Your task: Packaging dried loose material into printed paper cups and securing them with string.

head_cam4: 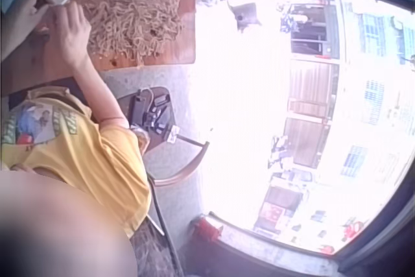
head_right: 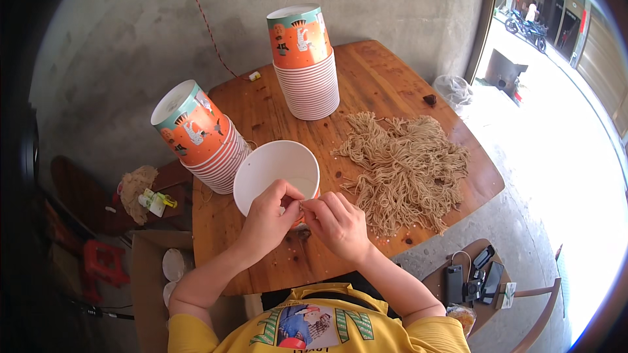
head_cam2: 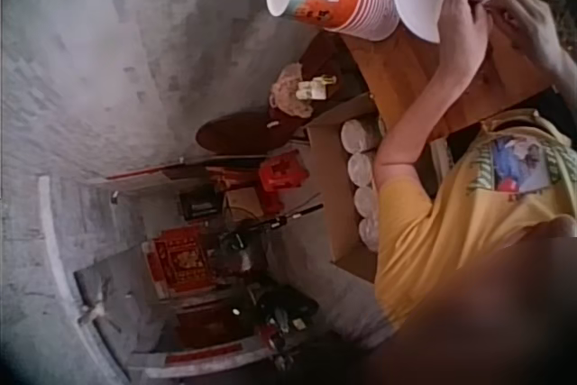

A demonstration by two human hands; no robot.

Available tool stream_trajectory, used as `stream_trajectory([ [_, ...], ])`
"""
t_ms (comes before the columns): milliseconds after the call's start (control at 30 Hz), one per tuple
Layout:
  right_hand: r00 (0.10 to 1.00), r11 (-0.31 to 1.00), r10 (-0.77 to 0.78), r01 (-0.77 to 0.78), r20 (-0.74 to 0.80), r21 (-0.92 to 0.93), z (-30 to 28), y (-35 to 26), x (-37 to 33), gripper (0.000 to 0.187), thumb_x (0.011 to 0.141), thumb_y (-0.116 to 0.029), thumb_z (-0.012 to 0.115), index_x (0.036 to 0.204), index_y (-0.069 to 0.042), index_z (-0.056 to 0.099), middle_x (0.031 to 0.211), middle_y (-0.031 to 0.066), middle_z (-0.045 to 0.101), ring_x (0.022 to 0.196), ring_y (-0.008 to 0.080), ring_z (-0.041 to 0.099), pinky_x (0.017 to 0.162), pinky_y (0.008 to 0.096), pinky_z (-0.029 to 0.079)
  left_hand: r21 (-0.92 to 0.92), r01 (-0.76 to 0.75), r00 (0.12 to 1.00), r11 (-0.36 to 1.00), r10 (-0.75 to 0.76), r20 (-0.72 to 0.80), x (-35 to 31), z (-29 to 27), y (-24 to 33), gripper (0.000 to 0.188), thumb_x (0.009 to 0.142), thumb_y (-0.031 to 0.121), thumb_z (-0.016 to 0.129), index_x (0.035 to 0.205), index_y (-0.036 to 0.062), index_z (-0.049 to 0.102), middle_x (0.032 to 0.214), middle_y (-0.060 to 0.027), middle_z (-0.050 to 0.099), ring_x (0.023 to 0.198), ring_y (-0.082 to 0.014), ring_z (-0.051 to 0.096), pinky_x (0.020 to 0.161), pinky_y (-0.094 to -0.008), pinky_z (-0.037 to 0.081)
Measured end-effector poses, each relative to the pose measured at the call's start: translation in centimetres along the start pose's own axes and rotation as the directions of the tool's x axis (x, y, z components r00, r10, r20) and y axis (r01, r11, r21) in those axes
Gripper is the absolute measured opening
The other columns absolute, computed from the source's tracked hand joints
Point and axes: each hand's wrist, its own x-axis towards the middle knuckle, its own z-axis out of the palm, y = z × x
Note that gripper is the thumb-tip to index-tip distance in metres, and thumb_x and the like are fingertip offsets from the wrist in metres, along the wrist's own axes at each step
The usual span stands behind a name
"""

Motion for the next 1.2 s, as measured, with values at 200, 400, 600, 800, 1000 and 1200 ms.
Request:
stream_trajectory([
  [200,1.000,1.000,-0.002,0.002,-0.004,0.004,0.0,0.0,-0.2,0.024,0.070,0.002,0.074,0.089,-0.008,0.064,0.076,0.0040,0.057,0.062,0.0205,0.059,0.049,0.0312,0.048,-0.007,0.004,1.000,1.000,-0.004,-0.006,0.0,-0.1,0.1,0.015,0.083,-0.006,0.063,0.093,0.0018,0.053,0.083,-0.0115,0.058,0.074,-0.0248,0.062,0.066,-0.0355,0.051],
  [400,0.999,0.998,0.039,-0.039,0.003,0.038,0.2,0.2,-0.4,0.023,0.071,0.002,0.074,0.089,-0.008,0.063,0.076,0.0042,0.057,0.062,0.0207,0.059,0.050,0.0313,0.048,0.083,0.069,0.995,0.994,-0.075,0.067,0.1,-0.8,0.8,0.011,0.086,-0.002,0.062,0.095,0.0018,0.055,0.084,-0.0101,0.063,0.076,-0.0203,0.065,0.066,-0.0320,0.052],
  [600,1.000,0.999,0.027,-0.027,0.012,0.026,0.1,0.1,-0.3,0.022,0.071,0.001,0.074,0.088,-0.008,0.064,0.076,0.0042,0.057,0.062,0.0205,0.059,0.050,0.0312,0.048,-0.064,0.166,0.982,0.984,-0.159,0.097,0.2,-0.6,0.3,0.010,0.088,-0.001,0.061,0.096,0.0006,0.055,0.081,-0.0112,0.065,0.074,-0.0210,0.067,0.065,-0.0328,0.053],
  [800,0.999,0.998,0.043,-0.043,0.010,0.042,0.1,0.1,-0.3,0.020,0.073,0.002,0.074,0.088,-0.008,0.064,0.077,0.0044,0.058,0.063,0.0196,0.060,0.051,0.0289,0.050,-0.069,0.109,0.991,0.992,-0.104,0.081,0.3,-0.6,0.4,0.009,0.088,-0.004,0.059,0.095,-0.0009,0.054,0.087,-0.0112,0.063,0.077,-0.0196,0.066,0.065,-0.0314,0.054],
  [1000,0.960,0.933,0.275,-0.278,0.047,0.228,0.3,-0.3,-0.5,0.013,0.080,0.000,0.072,0.087,-0.004,0.063,0.080,0.0048,0.058,0.063,0.0140,0.060,0.052,0.0244,0.050,-0.154,0.101,0.993,0.983,-0.089,0.080,0.6,-0.3,0.5,0.010,0.088,-0.004,0.060,0.093,-0.0001,0.052,0.088,-0.0090,0.062,0.079,-0.0170,0.064,0.071,-0.0300,0.053],
  [1200,0.882,0.818,0.466,-0.462,0.078,0.343,0.3,-0.1,-0.6,0.009,0.085,-0.003,0.069,0.088,-0.002,0.061,0.081,0.0051,0.055,0.062,0.0107,0.058,0.054,0.0242,0.048,-0.209,0.211,0.969,0.955,-0.176,0.172,1.1,-0.8,-0.4,0.013,0.090,0.000,0.060,0.102,0.0019,0.057,0.092,-0.0014,0.061,0.087,-0.0090,0.060,0.079,-0.0246,0.050],
])
